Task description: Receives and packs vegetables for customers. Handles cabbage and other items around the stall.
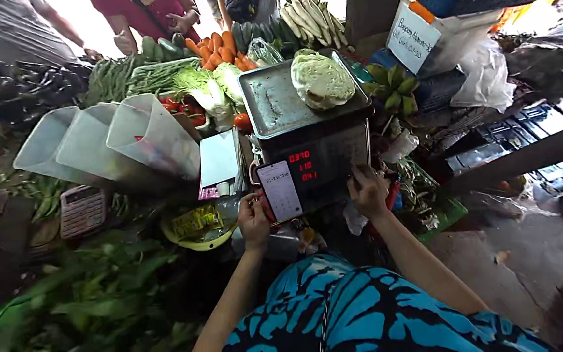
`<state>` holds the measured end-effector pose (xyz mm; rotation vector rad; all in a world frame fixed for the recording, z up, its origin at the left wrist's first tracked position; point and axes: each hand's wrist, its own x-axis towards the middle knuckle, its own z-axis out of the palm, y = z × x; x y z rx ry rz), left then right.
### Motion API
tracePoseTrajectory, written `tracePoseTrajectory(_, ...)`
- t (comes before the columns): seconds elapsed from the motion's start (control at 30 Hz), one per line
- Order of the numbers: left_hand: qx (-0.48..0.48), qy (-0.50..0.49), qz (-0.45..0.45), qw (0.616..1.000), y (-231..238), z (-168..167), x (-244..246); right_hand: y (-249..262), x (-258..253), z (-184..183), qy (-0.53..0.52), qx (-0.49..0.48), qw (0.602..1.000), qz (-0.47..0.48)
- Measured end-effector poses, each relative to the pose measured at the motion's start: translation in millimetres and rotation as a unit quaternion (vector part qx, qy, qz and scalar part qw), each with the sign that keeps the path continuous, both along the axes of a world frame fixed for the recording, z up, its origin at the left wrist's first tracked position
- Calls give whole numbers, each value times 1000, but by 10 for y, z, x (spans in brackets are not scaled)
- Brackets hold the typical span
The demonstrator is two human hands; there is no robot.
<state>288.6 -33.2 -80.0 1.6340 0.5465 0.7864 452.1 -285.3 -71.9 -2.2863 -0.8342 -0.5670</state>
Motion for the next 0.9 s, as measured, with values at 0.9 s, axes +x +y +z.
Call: tracePoseTrajectory(0.9, -15, 166, 153, 974, -334, -223, -1958, 592, 594, 2026, 0, 14, 998, 56)
